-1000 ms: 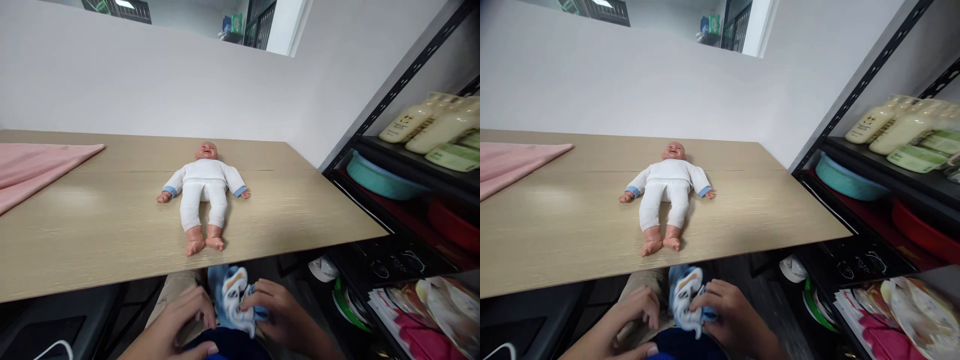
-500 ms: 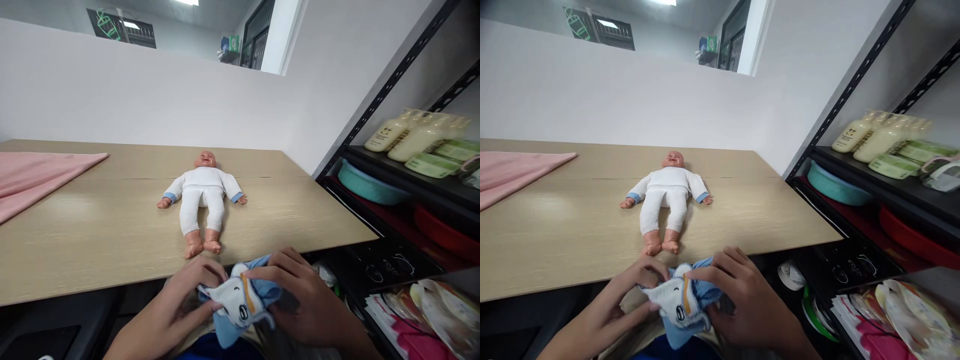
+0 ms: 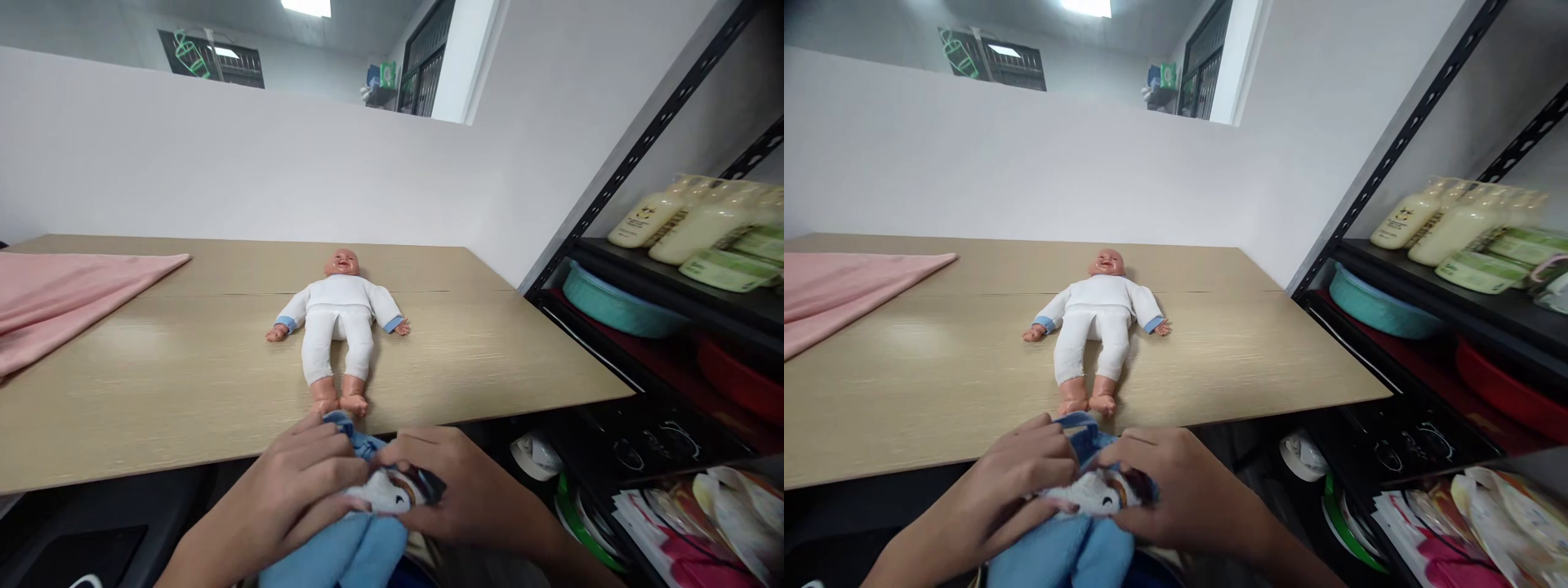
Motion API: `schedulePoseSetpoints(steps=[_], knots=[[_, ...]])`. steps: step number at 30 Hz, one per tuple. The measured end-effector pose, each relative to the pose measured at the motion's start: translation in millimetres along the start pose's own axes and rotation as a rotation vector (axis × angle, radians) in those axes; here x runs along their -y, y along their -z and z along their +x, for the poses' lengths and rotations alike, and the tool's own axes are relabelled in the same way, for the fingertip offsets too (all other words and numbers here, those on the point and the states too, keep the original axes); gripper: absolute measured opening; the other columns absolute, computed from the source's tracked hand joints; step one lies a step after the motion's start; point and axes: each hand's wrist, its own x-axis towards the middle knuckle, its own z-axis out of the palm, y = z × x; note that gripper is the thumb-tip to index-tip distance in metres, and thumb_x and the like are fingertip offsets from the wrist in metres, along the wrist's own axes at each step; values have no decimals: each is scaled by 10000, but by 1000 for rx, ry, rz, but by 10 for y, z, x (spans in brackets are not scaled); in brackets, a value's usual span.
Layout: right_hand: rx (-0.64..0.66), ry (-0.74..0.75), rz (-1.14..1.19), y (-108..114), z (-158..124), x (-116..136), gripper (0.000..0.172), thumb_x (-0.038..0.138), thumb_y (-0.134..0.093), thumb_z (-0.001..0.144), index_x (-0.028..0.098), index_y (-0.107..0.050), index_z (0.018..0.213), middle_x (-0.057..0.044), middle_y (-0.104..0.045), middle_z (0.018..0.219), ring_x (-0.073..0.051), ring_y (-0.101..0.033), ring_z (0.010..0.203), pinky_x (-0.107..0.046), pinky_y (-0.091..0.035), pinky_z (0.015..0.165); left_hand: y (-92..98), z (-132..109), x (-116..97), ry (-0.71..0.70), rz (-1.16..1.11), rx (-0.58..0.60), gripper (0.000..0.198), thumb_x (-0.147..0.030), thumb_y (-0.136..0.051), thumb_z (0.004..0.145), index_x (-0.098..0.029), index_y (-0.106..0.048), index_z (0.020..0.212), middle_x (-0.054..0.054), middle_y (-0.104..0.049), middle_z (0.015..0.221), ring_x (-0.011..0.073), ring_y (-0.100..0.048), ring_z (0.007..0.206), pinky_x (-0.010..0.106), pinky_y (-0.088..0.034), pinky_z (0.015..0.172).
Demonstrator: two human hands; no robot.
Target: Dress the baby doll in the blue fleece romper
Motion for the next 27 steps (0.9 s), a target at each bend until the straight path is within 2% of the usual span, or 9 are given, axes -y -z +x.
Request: schedulePoseSetpoints(steps=[2, 4, 6, 11, 15, 19, 21, 23, 27], knots=[[-69, -25, 63, -10, 75, -23, 176, 302, -830, 912, 244, -761, 1063, 1, -724, 964, -173, -696, 884, -290, -554, 841, 72, -75, 26, 206, -25, 47, 291, -438, -698, 1044, -278, -643, 1280, 40, -734, 1066, 218, -677, 912, 298, -543, 836], [-113, 49, 143, 4, 128, -45, 194, 345, -850, 905, 228, -731, 1002, -41, -699, 1111, -199, -686, 1052, -317, -545, 955, 133, -125, 67, 353, -69, 130, 444, -521, -787, 961, -275, -661, 1309, 49, -735, 1133, 242, -689, 983, 310, -576, 869], [-103, 125, 231, 21, 168, -71, 260, 396, -845, 919, 227, -679, 1028, -64, -688, 1233, -223, -657, 1189, -346, -519, 1047, 163, -150, 114, 376, -133, 212, 398, -528, -788, 959, -268, -709, 1249, 57, -730, 1197, 268, -679, 1123, 342, -577, 995], [23, -61, 123, 1, 244, -191, 388, 522, -799, 942, 248, -647, 1171, -8, -747, 1047, -193, -684, 915, -296, -514, 813, 103, -245, 218, 390, -287, 182, 333, -407, -627, 1080, -279, -664, 1384, 79, -671, 1475, 281, -605, 1378, 371, -498, 1190], [105, 22, -127, 23, 295, -320, 439, 619, -772, 940, 237, -704, 1147, -42, -747, 1074, -245, -674, 988, -363, -505, 903, 65, -330, 239, 517, -231, 120, 354, -429, -551, 1111, -274, -601, 1426, 84, -705, 1443, 276, -649, 1315, 374, -516, 1150], [8, 162, -298, 100, 319, -320, 199, 401, -765, 977, 213, -727, 1031, -78, -701, 1054, -269, -624, 1009, -426, -479, 931, 118, -244, 211, 512, -184, 174, 393, -479, -675, 1036, -234, -622, 1338, 94, -724, 1315, 274, -685, 1155, 353, -550, 1005], [-26, 187, -232, 105, 327, -290, 148, 321, -780, 952, 215, -717, 1034, -85, -707, 1113, -275, -624, 1070, -437, -478, 971, 153, -153, 207, 460, -166, 198, 487, -520, -812, 928, -220, -669, 1285, 96, -734, 1262, 290, -678, 1127, 354, -544, 980], [-1, 112, -51, 53, 343, -285, 205, 316, -804, 931, 223, -696, 1079, -69, -725, 1153, -258, -647, 1088, -406, -501, 976, 177, -66, 212, 383, -176, 226, 385, -510, -804, 940, -212, -731, 1171, 84, -754, 1157, 283, -677, 1076, 361, -533, 987], [138, -50, 381, -210, 404, -374, 564, 397, -920, 818, 250, -649, 1291, -33, -749, 1190, -232, -697, 1047, -343, -565, 928, 178, -3, 214, 321, -245, 186, 293, -450, -591, 1090, -213, -764, 1102, 74, -758, 1095, 258, -674, 1057, 359, -521, 1008]])
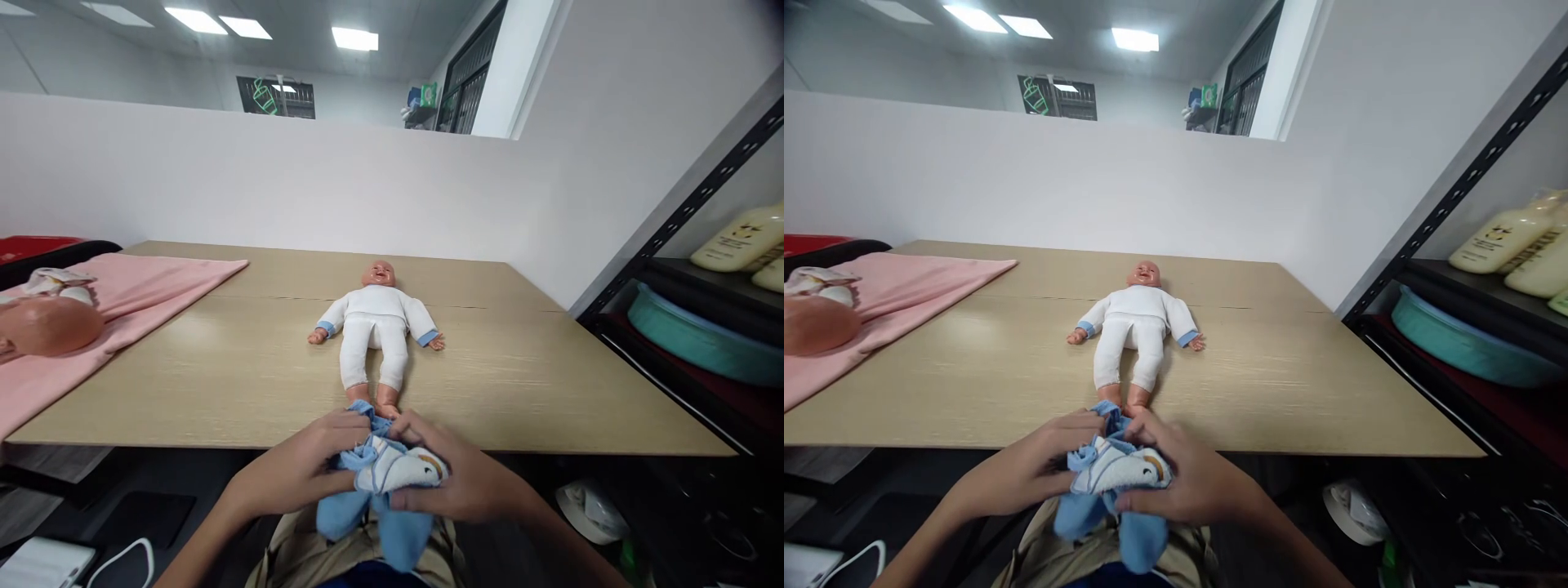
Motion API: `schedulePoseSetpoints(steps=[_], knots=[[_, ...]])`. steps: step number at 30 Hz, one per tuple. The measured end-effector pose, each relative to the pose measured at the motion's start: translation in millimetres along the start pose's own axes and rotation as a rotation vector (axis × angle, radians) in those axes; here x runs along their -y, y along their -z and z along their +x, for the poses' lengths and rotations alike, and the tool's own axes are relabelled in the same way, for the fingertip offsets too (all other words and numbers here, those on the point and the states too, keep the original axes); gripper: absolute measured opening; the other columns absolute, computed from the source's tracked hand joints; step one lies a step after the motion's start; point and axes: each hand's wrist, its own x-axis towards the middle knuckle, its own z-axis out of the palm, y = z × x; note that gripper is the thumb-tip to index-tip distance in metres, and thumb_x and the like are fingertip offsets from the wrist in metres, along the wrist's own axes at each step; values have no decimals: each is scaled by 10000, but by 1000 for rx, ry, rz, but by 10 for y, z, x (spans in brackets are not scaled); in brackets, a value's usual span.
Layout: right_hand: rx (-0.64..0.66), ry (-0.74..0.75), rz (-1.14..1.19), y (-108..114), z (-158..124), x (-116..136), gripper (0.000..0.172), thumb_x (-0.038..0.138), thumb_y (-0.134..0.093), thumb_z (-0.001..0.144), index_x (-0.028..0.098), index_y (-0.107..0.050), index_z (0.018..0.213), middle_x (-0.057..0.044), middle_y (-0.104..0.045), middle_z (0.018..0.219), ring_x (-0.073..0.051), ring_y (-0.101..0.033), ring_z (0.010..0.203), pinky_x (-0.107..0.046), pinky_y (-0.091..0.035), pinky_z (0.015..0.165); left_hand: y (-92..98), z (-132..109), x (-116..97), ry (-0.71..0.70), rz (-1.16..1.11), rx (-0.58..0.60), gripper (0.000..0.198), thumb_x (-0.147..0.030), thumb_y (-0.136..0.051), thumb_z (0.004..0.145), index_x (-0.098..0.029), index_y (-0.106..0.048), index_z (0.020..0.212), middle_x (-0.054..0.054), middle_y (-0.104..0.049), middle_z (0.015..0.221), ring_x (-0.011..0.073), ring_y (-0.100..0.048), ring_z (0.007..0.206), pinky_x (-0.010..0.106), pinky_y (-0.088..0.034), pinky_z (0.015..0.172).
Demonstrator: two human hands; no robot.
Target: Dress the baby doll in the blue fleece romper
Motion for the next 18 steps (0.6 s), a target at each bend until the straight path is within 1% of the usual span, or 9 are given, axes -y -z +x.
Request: schedulePoseSetpoints(steps=[2, 4, 6, 8, 11, 12, 14, 16, 18], knots=[[95, 5, 165, -106, 50, -74, 678, 424, -973, 748, 258, -675, 1334, -28, -762, 1182, -240, -715, 1036, -342, -592, 927, -26, -30, 15, 35, -36, -65, 333, -480, -557, 1102, -223, -761, 1155, 75, -761, 1135, 262, -673, 1088, 349, -526, 998], [145, 22, 237, -177, 75, -84, 643, 421, -961, 759, 261, -717, 1331, -31, -774, 1166, -244, -729, 1030, -348, -611, 937, -55, -83, 51, 107, -37, -123, 368, -502, -544, 1102, -242, -742, 1272, 76, -761, 1206, 264, -668, 1104, 353, -528, 1006], [129, 69, 216, -201, 73, -38, 635, 393, -918, 812, 264, -704, 1395, -58, -760, 1257, -260, -721, 1140, -388, -587, 1053, -64, -142, 104, 189, -20, -132, 425, -543, -586, 1071, -247, -726, 1342, 70, -763, 1207, 264, -660, 1075, 352, -535, 984], [106, 104, 218, -189, 55, 19, 654, 373, -849, 890, 265, -637, 1499, -93, -704, 1417, -273, -666, 1315, -443, -492, 1205, -45, -185, 160, 229, -70, -38, 507, -643, -728, 950, -209, -786, 1207, 39, -765, 1023, 241, -647, 935, 312, -550, 868], [99, 44, 292, -159, 41, 55, 598, 398, -739, 1001, 275, -582, 1565, -110, -636, 1549, -268, -585, 1460, -480, -391, 1293, 15, -198, 212, 177, -272, 157, 594, -732, -892, 723, -161, -800, 859, 1, -695, 792, 186, -596, 754, 259, -536, 714], [103, 33, 315, -155, 46, 53, 588, 406, -719, 1018, 279, -576, 1574, -109, -624, 1569, -266, -571, 1479, -482, -375, 1303, 30, -190, 221, 139, -333, 177, 597, -733, -892, 722, -156, -799, 840, 11, -707, 817, 190, -610, 771, 264, -550, 737], [163, 49, 350, -159, 71, 40, 665, 414, -786, 971, 292, -568, 1588, -103, -605, 1596, -278, -548, 1504, -485, -349, 1317, 30, -167, 242, 79, -419, 147, 571, -716, -827, 825, -163, -825, 970, 58, -770, 1020, 244, -673, 951, 328, -579, 901], [249, 89, 377, -176, 101, 27, 859, 414, -924, 838, 303, -552, 1604, -99, -599, 1605, -303, -530, 1519, -489, -326, 1327, -23, -152, 291, 70, -503, 70, 579, -691, -771, 901, -183, -811, 1175, 96, -776, 1225, 301, -680, 1151, 430, -542, 1067], [239, 113, 397, -197, 118, 20, 1032, 405, -1009, 721, 303, -521, 1625, -104, -592, 1614, -322, -513, 1527, -494, -328, 1325, -120, -155, 378, 130, -614, -49, 650, -690, -769, 907, -203, -756, 1337, 115, -770, 1303, 331, -667, 1254, 495, -496, 1144]])
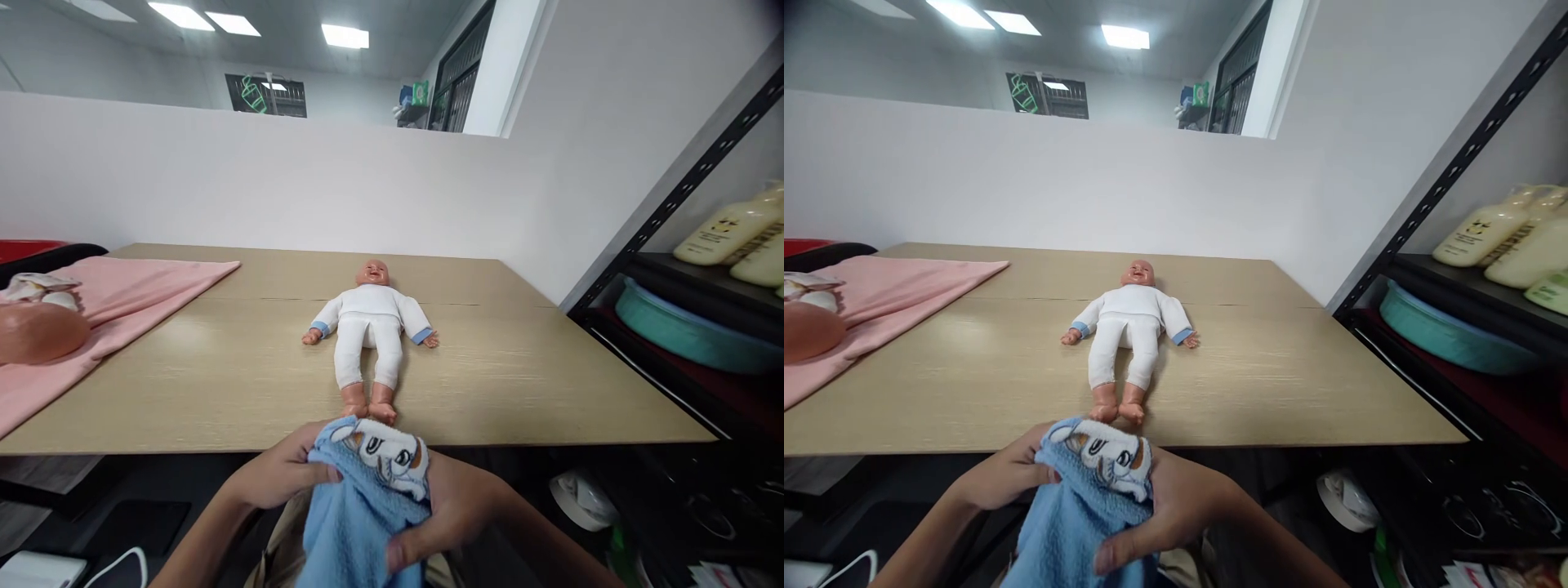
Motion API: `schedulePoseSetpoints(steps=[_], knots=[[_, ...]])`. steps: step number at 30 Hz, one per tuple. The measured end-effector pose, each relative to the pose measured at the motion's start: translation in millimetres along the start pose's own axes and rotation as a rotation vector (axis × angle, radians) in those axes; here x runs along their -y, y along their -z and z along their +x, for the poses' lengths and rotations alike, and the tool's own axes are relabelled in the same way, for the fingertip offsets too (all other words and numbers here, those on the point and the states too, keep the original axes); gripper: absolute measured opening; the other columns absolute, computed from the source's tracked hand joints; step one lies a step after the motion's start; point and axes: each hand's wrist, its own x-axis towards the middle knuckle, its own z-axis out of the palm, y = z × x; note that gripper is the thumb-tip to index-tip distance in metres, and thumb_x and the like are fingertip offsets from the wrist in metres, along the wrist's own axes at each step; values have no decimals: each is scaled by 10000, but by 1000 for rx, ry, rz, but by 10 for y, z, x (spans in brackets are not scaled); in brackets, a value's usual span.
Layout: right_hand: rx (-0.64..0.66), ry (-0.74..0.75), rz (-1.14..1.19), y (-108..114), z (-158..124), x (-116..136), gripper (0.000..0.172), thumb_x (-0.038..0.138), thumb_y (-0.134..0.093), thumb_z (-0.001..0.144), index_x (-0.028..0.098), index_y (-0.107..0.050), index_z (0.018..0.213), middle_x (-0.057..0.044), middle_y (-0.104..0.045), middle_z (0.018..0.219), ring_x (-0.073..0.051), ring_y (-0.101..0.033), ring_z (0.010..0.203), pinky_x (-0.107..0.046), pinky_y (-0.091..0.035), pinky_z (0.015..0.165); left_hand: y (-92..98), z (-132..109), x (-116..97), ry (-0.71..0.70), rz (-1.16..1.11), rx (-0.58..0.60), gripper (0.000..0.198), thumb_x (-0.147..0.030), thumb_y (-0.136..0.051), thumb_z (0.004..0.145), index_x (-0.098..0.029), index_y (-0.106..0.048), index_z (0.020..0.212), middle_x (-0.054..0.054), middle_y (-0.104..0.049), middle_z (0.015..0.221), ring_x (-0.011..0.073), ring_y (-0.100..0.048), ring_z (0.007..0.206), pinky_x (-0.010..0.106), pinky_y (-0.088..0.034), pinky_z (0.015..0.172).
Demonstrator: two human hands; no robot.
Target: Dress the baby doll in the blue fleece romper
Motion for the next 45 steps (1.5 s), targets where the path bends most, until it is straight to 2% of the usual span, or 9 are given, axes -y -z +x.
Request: schedulePoseSetpoints(steps=[6, 14, 18, 22, 26, 31, 36, 39, 45], knots=[[-238, 46, -24, -13, -3, -9, 758, 496, -830, 924, 251, -550, 1583, -136, -640, 1554, -304, -568, 1474, -530, -360, 1307, -38, -39, 325, 130, -166, -210, 819, -812, -750, 840, -214, -704, 1396, 129, -756, 1301, 334, -670, 1239, 471, -523, 1112], [-37, 40, -57, -10, 127, -74, 783, 487, -914, 840, 247, -617, 1523, -104, -664, 1509, -274, -639, 1375, -419, -460, 1240, 16, -7, -40, 93, -89, 371, 998, -636, -1037, 545, -152, -708, 1354, 90, -781, 1222, 328, -741, 1117, 391, -601, 1017], [78, 35, -22, -51, 162, -11, 886, 550, -1016, 647, 257, -704, 1423, -51, -737, 1384, -260, -682, 1298, -358, -497, 1193, 28, -45, -173, 87, 194, 327, 1013, -579, -1042, 576, -174, -683, 1432, 91, -782, 1307, 338, -700, 1239, 415, -525, 1171], [52, 25, 113, -26, 92, -64, 767, 529, -943, 795, 224, -678, 1447, -91, -740, 1392, -264, -693, 1307, -385, -492, 1203, 0, -131, -92, 82, 200, 294, 846, -569, -1011, 638, -163, -744, 1330, 83, -793, 1239, 314, -710, 1166, 393, -563, 1101], [-47, -108, 208, 25, 1, -187, 620, 515, -808, 952, 222, -649, 1476, -110, -729, 1438, -278, -657, 1388, -457, -433, 1261, -31, -234, 188, 106, -186, 159, 638, -528, -895, 831, -161, -734, 1327, 90, -795, 1151, 285, -720, 1115, 382, -566, 1023], [-98, -90, 321, -27, 72, -168, 873, 417, -997, 711, 222, -618, 1474, -105, -735, 1417, -301, -713, 1292, -468, -496, 1197, -34, -332, 478, 106, -384, -92, 660, -569, -929, 759, -166, -775, 1258, 91, -799, 1055, 279, -709, 1020, 341, -540, 915], [-516, -56, -72, -107, 240, -22, 376, 222, -831, 768, 212, -746, 1133, -59, -826, 1068, -268, -775, 1008, -413, -612, 985, -172, -175, 174, 144, -185, -157, 631, -588, -910, 777, -173, -764, 1231, 98, -775, 1116, 291, -677, 1029, 370, -529, 936], [-744, -38, -444, -90, 310, 37, 159, 166, -711, 787, 227, -733, 933, -56, -811, 949, -259, -757, 905, -394, -614, 916, -258, -42, -7, 160, -13, -350, 457, -481, -805, 902, -202, -686, 1244, 67, -745, 1124, 260, -661, 1030, 345, -523, 930], [-634, -165, -724, 1, 446, 39, 400, 163, -656, 870, 237, -729, 1257, -104, -777, 1270, -318, -718, 1212, -454, -552, 1085, -204, 41, 55, 192, 312, -594, 291, -369, -576, 982, -236, -523, 1236, 30, -722, 1010, 250, -676, 909, 345, -506, 831]])
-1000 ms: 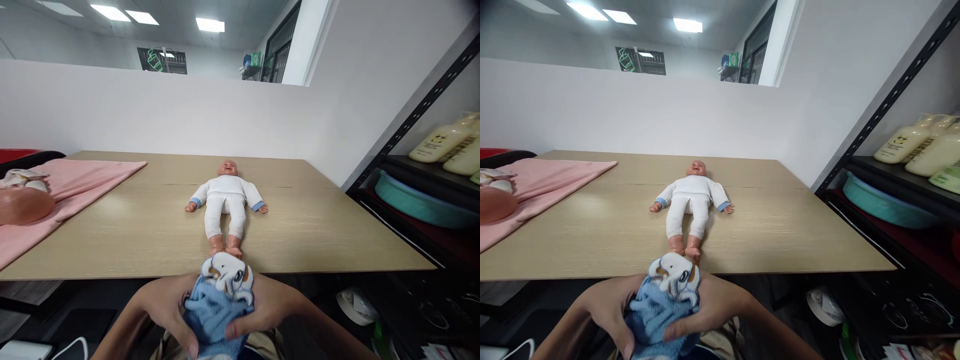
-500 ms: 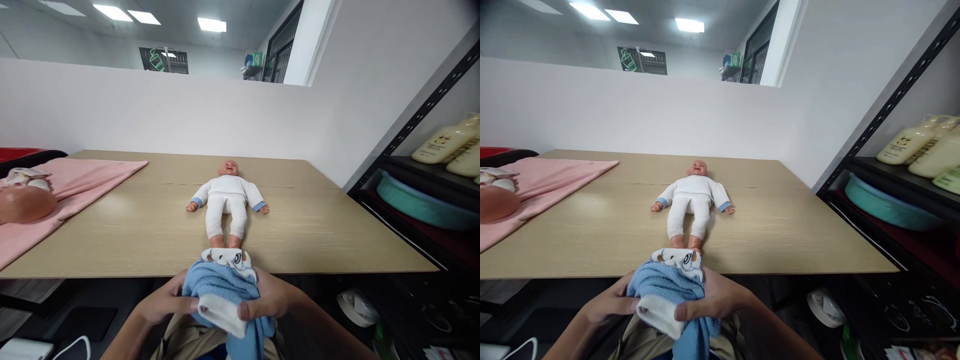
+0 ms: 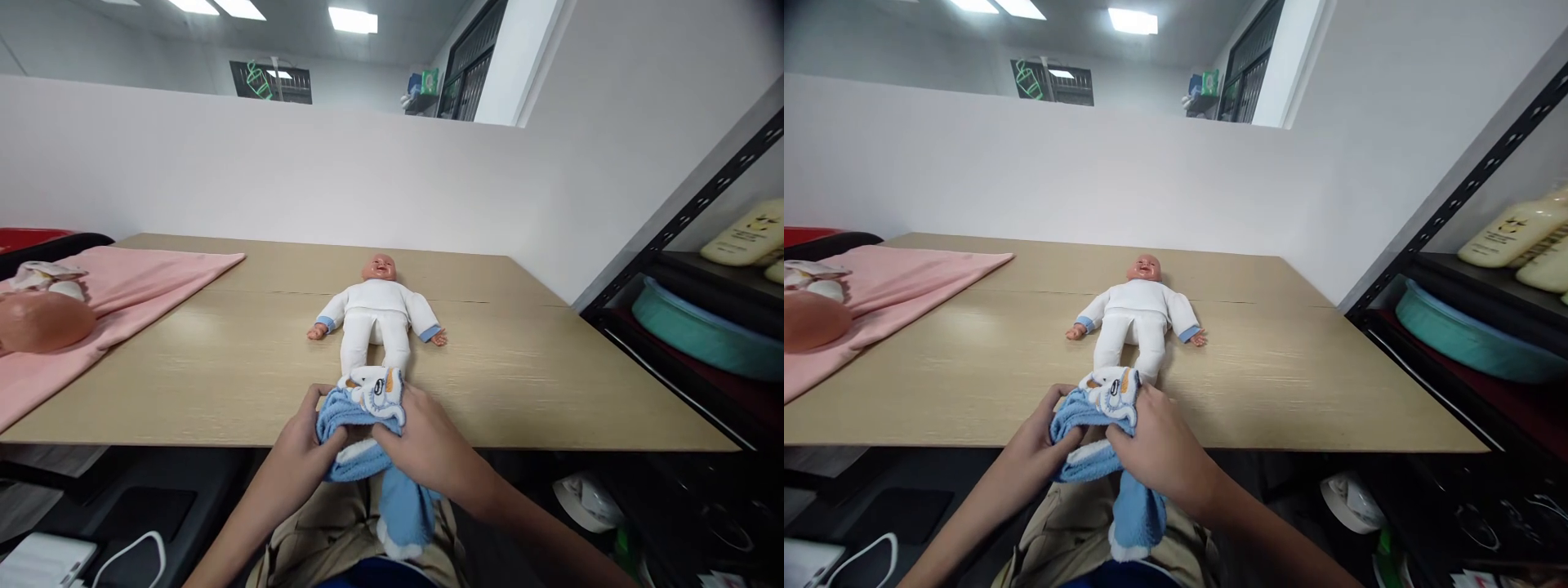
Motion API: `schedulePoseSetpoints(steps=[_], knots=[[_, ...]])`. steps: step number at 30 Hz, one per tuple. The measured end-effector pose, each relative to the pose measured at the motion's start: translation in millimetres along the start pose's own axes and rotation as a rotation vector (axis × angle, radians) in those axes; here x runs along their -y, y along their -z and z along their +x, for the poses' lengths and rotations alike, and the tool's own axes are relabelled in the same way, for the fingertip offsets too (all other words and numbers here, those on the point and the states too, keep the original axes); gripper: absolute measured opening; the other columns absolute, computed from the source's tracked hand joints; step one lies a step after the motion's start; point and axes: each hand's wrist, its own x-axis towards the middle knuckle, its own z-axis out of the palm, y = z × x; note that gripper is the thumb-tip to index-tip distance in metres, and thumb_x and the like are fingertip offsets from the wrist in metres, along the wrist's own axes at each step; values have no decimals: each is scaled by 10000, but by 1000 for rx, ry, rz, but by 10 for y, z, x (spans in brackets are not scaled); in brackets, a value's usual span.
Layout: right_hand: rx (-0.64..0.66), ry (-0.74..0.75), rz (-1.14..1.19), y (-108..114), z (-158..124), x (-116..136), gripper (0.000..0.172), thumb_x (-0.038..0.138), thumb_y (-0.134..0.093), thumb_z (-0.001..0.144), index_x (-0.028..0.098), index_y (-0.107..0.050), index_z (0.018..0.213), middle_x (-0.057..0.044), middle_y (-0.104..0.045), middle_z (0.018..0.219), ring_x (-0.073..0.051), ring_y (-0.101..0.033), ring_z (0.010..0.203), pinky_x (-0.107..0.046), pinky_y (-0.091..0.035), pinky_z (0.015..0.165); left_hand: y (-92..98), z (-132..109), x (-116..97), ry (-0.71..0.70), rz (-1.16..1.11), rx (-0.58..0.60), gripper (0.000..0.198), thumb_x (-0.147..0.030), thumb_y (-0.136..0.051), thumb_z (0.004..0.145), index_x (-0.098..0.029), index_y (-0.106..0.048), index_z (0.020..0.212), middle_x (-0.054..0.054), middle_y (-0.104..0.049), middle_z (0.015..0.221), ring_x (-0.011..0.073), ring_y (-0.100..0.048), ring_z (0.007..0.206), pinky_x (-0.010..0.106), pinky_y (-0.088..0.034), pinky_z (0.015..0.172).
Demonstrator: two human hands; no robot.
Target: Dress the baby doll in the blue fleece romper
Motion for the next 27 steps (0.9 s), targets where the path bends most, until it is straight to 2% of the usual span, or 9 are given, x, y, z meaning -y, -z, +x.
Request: schedulePoseSetpoints(steps=[4, 6, 8, 12, 15, 20, 23, 25, 27], knots=[[127, -97, -181, -86, 165, -13, 460, 168, -646, 941, 204, -667, 1399, -166, -691, 1418, -358, -655, 1346, -514, -503, 1156, -39, 188, 184, 31, 328, -15, 361, -359, -519, 965, -204, -542, 1291, 131, -784, 1084, 378, -728, 1039, 494, -508, 939], [187, -143, -256, -131, 230, -20, 428, 160, -644, 956, 169, -674, 1383, -203, -675, 1426, -382, -646, 1359, -531, -505, 1151, -74, 284, 300, 1, 461, -27, 327, -326, -500, 954, -194, -602, 1235, 144, -794, 1035, 405, -732, 1061, 571, -467, 1039], [222, -146, -274, -158, 268, -40, 408, 138, -634, 953, 159, -683, 1357, -210, -682, 1414, -396, -650, 1356, -544, -511, 1141, -100, 344, 410, -47, 492, -57, 332, -280, -506, 931, -197, -640, 1222, 151, -795, 1102, 403, -713, 1157, 612, -396, 1145], [179, -108, -126, -165, 290, -135, 424, 105, -653, 897, 212, -686, 1306, -144, -738, 1343, -357, -716, 1257, -492, -551, 1087, -91, 353, 521, -64, 240, -108, 450, -261, -521, 942, -218, -583, 1386, 146, -705, 1415, 366, -598, 1372, 551, -426, 1171], [108, -75, 51, -161, 309, -229, 420, 95, -665, 861, 245, -699, 1253, -91, -773, 1257, -306, -752, 1174, -430, -579, 1032, -47, 347, 508, -92, -14, -82, 443, -301, -519, 1028, -237, -503, 1466, 119, -652, 1483, 308, -589, 1387, 436, -491, 1130], [-7, -55, 180, -176, 344, -386, 380, 127, -695, 833, 237, -701, 1196, -74, -764, 1184, -275, -753, 1123, -419, -596, 1019, 37, 445, 462, -184, -116, -42, 390, -293, -561, 1070, -240, -558, 1456, 102, -635, 1492, 273, -577, 1382, 377, -460, 1174], [-67, 18, 184, -189, 376, -493, 535, 102, -743, 753, 244, -673, 1263, -85, -706, 1345, -267, -724, 1215, -410, -577, 1088, 98, 540, 438, -217, -131, -7, 378, -318, -606, 1067, -237, -593, 1435, 102, -650, 1469, 277, -582, 1362, 374, -450, 1180], [-79, 86, 198, -193, 410, -555, 633, 70, -745, 718, 262, -652, 1314, -73, -678, 1415, -248, -708, 1268, -382, -559, 1126, 142, 605, 416, -222, -135, 30, 329, -328, -625, 1061, -228, -635, 1373, 91, -693, 1381, 265, -622, 1262, 357, -478, 1127], [-76, 129, 199, -191, 451, -596, 608, 67, -744, 727, 264, -662, 1296, -64, -698, 1379, -239, -709, 1269, -373, -556, 1135, 185, 667, 390, -213, -146, 59, 256, -334, -640, 1052, -212, -677, 1275, 73, -732, 1240, 248, -648, 1118, 339, -512, 1037]])
